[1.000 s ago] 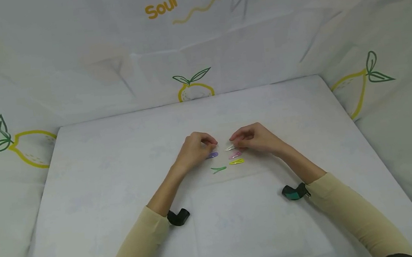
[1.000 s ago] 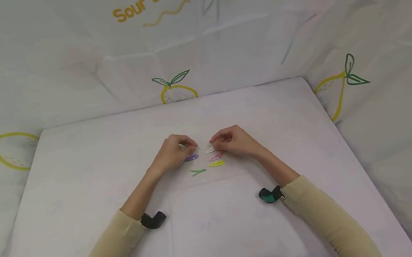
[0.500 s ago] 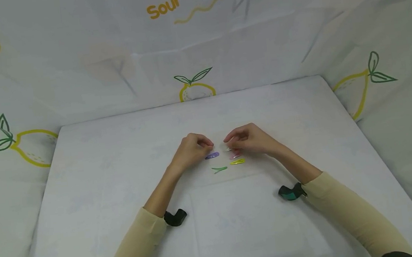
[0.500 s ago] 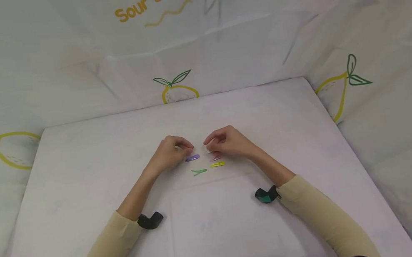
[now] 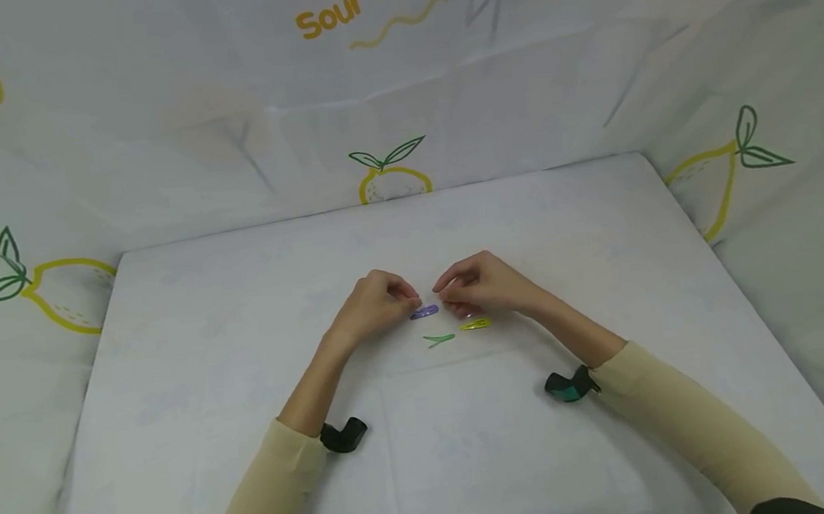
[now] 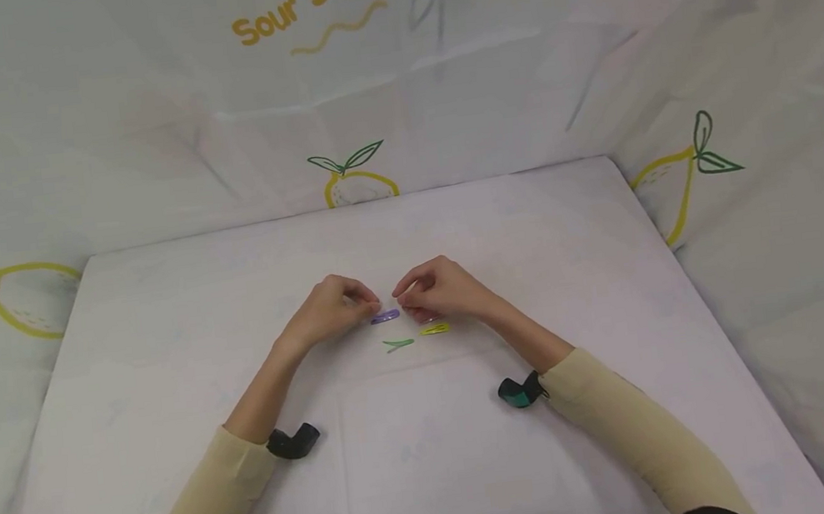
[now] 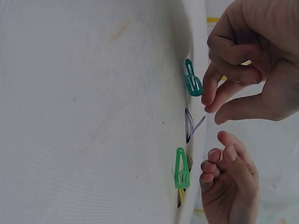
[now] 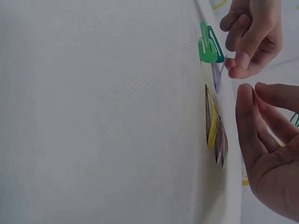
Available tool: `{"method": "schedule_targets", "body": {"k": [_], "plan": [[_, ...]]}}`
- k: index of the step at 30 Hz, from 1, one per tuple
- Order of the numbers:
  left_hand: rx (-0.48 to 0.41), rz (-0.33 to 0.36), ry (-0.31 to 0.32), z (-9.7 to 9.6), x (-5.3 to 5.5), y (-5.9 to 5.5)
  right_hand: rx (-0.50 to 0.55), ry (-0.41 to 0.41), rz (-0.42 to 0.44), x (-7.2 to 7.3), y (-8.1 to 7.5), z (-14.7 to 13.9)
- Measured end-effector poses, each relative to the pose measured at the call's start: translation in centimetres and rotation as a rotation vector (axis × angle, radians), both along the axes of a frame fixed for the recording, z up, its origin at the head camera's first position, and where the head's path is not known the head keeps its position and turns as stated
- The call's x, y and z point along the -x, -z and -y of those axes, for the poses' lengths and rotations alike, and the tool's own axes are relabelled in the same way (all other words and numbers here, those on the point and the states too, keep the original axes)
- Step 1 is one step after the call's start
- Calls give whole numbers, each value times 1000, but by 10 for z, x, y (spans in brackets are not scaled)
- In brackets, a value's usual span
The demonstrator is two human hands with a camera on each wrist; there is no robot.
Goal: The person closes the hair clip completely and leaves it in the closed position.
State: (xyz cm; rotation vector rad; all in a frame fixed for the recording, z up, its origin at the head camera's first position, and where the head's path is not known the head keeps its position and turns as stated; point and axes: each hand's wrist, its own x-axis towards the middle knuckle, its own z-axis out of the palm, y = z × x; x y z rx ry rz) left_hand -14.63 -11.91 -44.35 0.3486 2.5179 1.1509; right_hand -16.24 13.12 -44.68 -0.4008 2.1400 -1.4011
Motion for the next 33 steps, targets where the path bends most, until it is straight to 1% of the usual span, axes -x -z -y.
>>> {"method": "schedule_targets", "body": {"k": [8, 12, 19, 25, 28, 33], "plan": [[6, 32, 23, 5, 0, -2, -16, -33, 27, 0, 0, 11], [17, 44, 30, 6, -1, -2, -22, -37, 56, 1, 1, 16], [41, 41, 38, 7, 1, -2, -44, -43, 101, 3, 0, 20], [45, 52, 40, 8, 2, -1, -76, -70, 92, 6, 2, 21], [36, 60, 52, 8, 3, 0, -99, -82, 86, 7, 4, 20], [8, 85, 71, 10, 4, 2, -128, -97, 99, 8, 6, 20]]}}
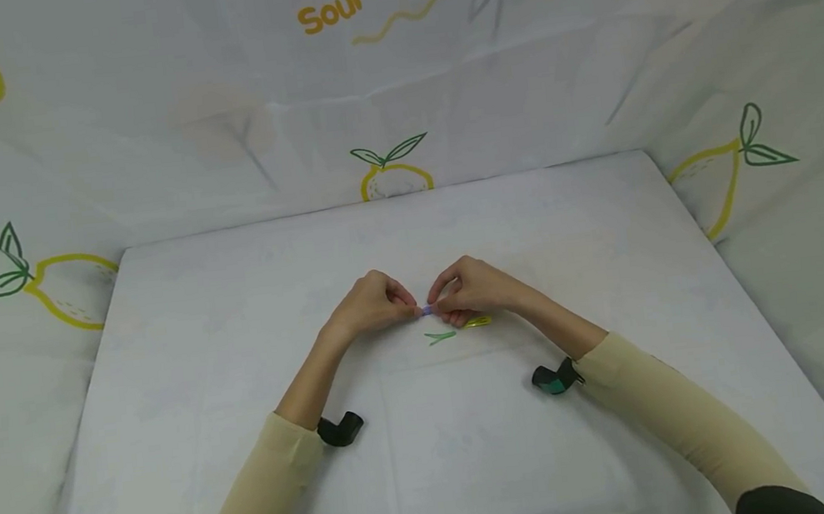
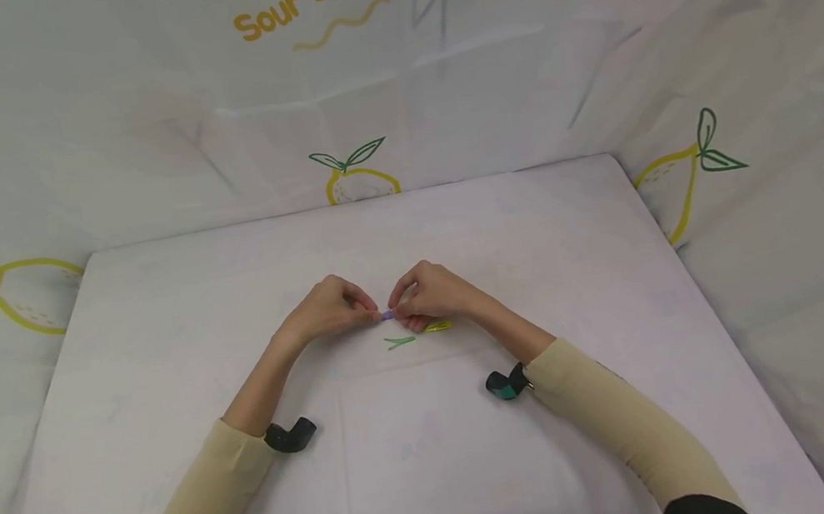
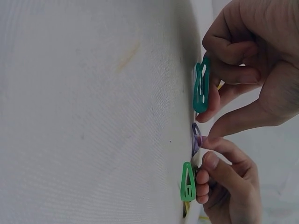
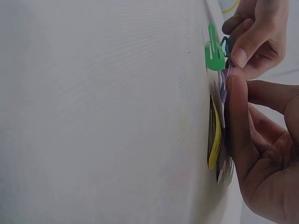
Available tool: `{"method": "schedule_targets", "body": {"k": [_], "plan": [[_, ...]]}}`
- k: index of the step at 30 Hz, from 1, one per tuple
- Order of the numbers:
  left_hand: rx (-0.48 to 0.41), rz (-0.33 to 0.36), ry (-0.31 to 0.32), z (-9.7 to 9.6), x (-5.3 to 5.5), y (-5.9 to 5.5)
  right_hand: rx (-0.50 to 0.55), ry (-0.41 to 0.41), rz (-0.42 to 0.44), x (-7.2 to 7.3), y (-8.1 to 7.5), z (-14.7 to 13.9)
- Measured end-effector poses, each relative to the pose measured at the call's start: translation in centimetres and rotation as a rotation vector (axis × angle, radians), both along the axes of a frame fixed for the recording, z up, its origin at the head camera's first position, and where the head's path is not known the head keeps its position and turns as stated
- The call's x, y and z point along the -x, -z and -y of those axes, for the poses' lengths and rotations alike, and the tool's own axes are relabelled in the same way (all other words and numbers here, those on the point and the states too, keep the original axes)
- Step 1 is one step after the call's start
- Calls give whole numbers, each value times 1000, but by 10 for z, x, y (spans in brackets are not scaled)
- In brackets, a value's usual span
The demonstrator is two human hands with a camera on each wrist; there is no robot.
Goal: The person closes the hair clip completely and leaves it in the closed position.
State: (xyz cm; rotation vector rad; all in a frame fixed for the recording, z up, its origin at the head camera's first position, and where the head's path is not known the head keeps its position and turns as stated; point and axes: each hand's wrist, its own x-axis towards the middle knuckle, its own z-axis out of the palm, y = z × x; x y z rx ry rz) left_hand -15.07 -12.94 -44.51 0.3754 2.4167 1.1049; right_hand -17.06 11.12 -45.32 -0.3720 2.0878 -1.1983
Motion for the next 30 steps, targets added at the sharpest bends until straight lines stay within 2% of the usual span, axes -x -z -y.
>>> {"method": "schedule_targets", "body": {"k": [6, 30], "plan": [[-29, 33, 14, 3, 2, 3, -8, -14, 7, 0, -2, 1], [-73, 59, 9, 7, 9, 11, 25, 4, -33, -1, -2, -2]]}}
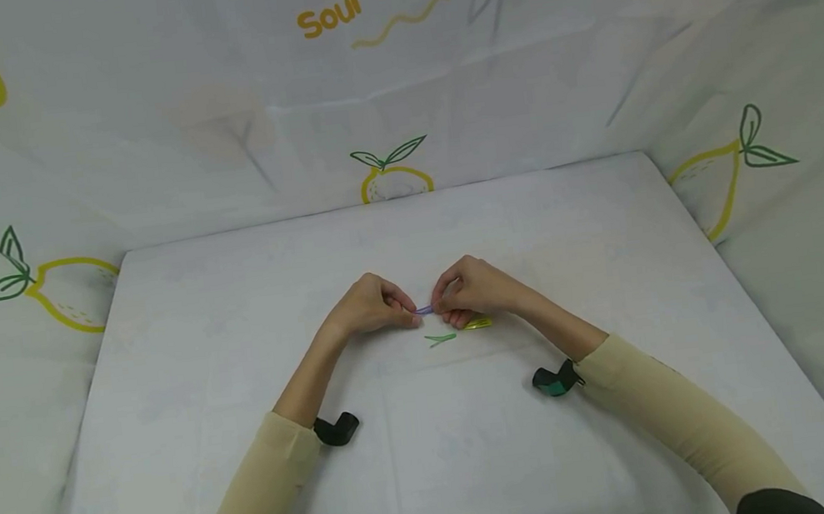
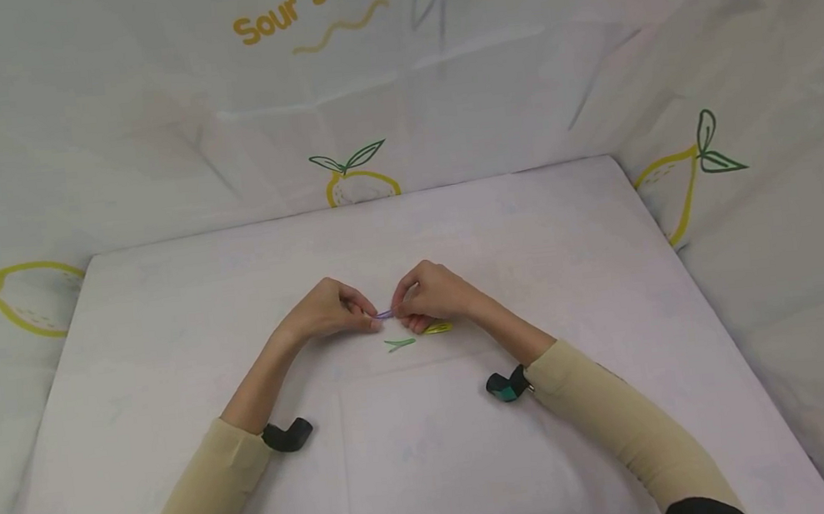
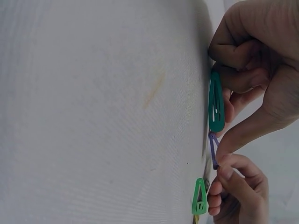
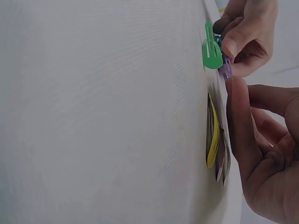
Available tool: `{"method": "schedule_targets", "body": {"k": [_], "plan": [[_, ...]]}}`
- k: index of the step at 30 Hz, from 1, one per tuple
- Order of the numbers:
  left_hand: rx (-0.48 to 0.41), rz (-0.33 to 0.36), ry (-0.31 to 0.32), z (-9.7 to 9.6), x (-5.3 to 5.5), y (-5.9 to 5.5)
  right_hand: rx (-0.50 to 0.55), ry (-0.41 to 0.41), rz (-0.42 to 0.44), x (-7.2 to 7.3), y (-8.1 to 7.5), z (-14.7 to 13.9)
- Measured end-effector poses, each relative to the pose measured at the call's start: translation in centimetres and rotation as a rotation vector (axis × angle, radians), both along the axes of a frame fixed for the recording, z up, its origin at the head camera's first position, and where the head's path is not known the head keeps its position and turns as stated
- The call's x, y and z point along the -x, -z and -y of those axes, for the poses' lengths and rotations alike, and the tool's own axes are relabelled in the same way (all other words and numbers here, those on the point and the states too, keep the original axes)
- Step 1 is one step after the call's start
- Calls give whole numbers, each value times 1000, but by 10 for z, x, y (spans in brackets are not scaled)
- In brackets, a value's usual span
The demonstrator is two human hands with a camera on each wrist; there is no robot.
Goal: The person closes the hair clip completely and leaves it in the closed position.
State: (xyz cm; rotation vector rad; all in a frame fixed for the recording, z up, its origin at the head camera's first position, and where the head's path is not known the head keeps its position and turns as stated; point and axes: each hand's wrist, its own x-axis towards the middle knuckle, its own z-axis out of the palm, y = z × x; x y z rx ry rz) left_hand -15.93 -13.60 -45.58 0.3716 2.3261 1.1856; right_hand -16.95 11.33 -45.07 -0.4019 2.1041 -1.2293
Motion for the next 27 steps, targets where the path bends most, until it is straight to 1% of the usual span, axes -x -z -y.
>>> {"method": "schedule_targets", "body": {"k": [11, 15, 19, 25, 27], "plan": [[-7, -21, -7, -1, -4, -3, 37, 20, -31, -1, -5, -1], [-5, -57, -19, -1, -5, -3, 59, 33, -39, 0, -4, -2], [-7, -103, -43, -2, -6, -6, 82, 57, -40, -1, -6, -4], [-50, -157, -67, -5, -7, -9, 66, 80, -123, -1, -6, -5], [-64, -183, -75, -6, -8, -9, 83, 90, -145, -1, -6, -5]]}}
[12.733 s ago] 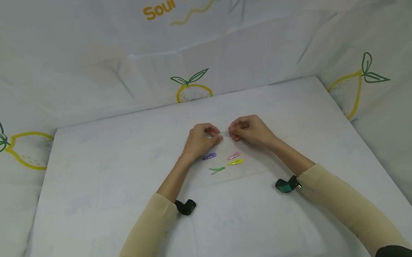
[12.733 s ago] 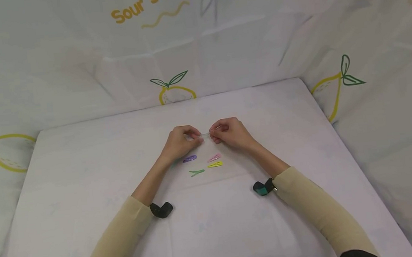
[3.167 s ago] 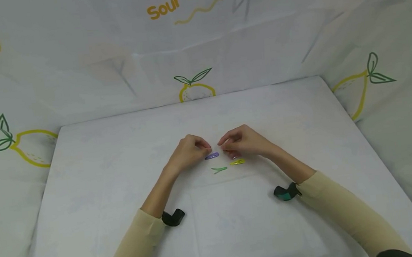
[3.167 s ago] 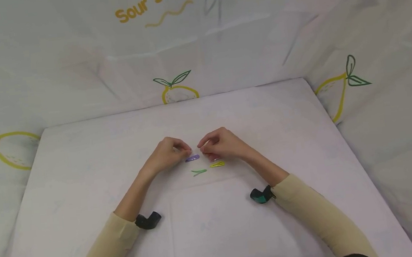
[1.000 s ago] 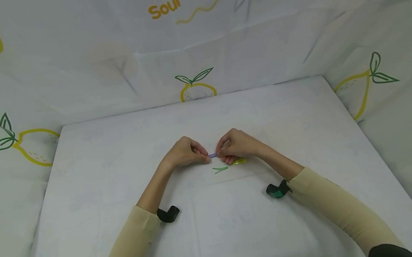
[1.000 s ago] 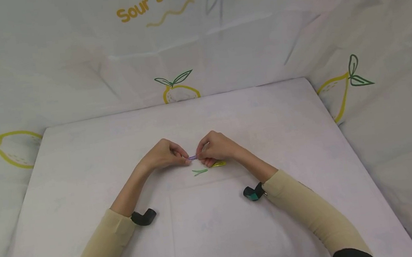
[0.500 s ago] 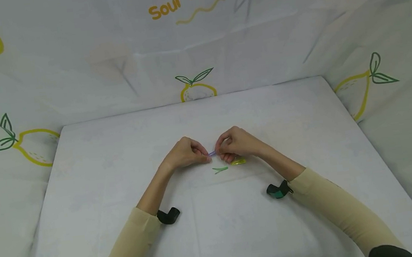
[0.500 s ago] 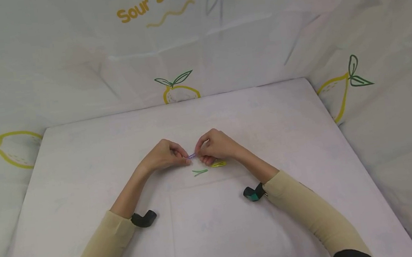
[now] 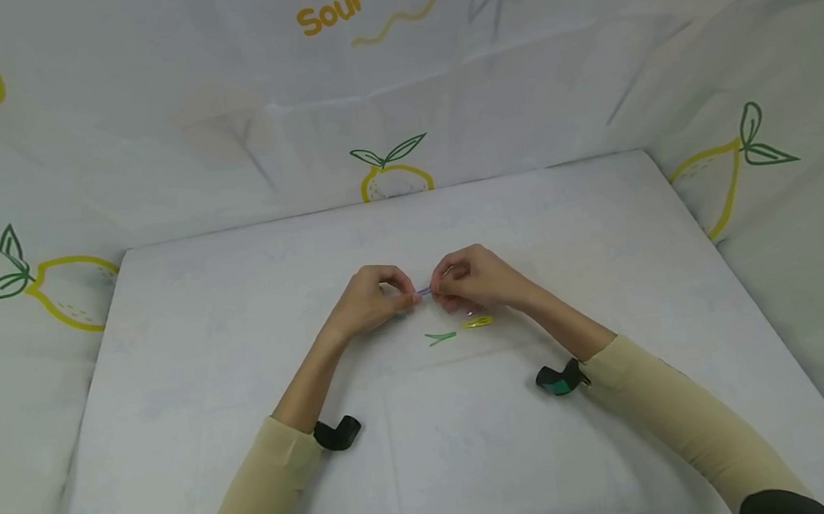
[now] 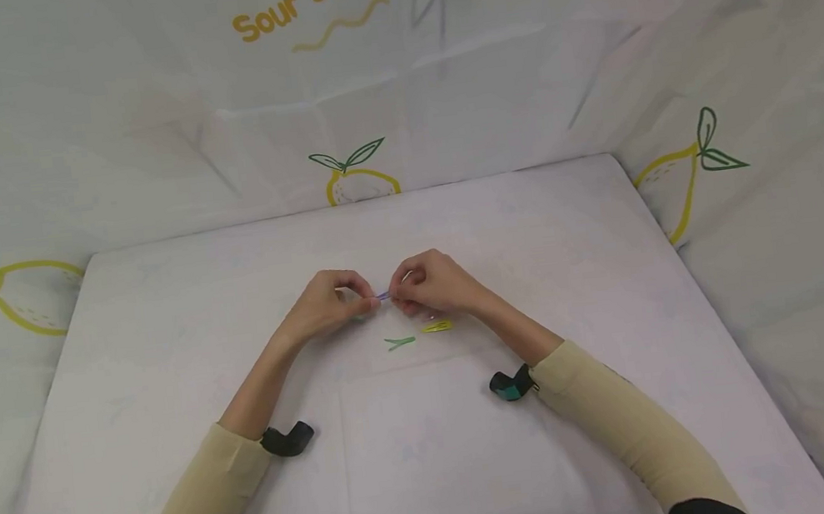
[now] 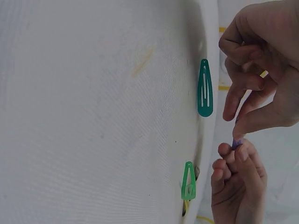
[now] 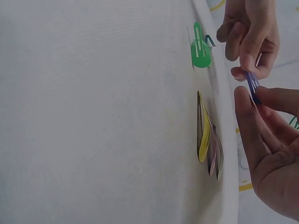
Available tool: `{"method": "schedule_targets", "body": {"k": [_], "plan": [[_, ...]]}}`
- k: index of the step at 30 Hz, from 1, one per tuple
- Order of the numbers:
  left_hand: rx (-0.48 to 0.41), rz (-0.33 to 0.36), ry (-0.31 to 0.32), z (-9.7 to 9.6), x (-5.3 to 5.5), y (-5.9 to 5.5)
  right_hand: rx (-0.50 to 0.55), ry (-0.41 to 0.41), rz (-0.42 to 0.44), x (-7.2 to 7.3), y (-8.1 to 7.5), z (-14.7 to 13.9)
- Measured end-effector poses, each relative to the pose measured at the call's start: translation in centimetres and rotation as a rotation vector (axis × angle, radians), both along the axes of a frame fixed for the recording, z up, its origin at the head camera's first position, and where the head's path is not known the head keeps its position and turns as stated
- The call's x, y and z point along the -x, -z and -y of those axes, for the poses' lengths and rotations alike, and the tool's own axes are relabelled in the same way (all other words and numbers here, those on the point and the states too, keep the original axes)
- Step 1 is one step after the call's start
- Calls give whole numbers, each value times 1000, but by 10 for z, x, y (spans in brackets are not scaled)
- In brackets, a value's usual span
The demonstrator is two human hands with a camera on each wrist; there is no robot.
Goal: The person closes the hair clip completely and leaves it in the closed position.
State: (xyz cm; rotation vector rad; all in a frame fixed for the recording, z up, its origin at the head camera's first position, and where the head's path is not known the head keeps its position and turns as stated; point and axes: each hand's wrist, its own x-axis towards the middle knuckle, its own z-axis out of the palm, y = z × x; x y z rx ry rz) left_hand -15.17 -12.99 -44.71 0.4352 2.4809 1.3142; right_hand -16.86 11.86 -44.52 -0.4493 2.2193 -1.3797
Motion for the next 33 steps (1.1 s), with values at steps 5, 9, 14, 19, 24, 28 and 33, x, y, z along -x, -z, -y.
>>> {"method": "schedule_targets", "body": {"k": [5, 9, 14, 19, 24, 28, 33], "plan": [[-31, -57, -30, -4, -1, -1, 53, 34, -31, -1, 1, 1], [-52, -85, -47, -8, -1, -1, 55, 57, -44, -2, 1, 2], [-75, -78, -71, -12, -3, -1, 40, 72, -40, -4, 0, 1], [-77, -54, -77, -14, -6, -1, 22, 65, -50, -6, 0, 0], [-66, -38, -70, -14, -7, 1, 21, 54, -58, -7, 1, 0], [-62, -23, -60, -13, -7, 1, 29, 50, -67, -8, 3, 1], [-68, -4, -51, -11, -6, 2, 35, 50, -85, -9, 5, 2]]}}
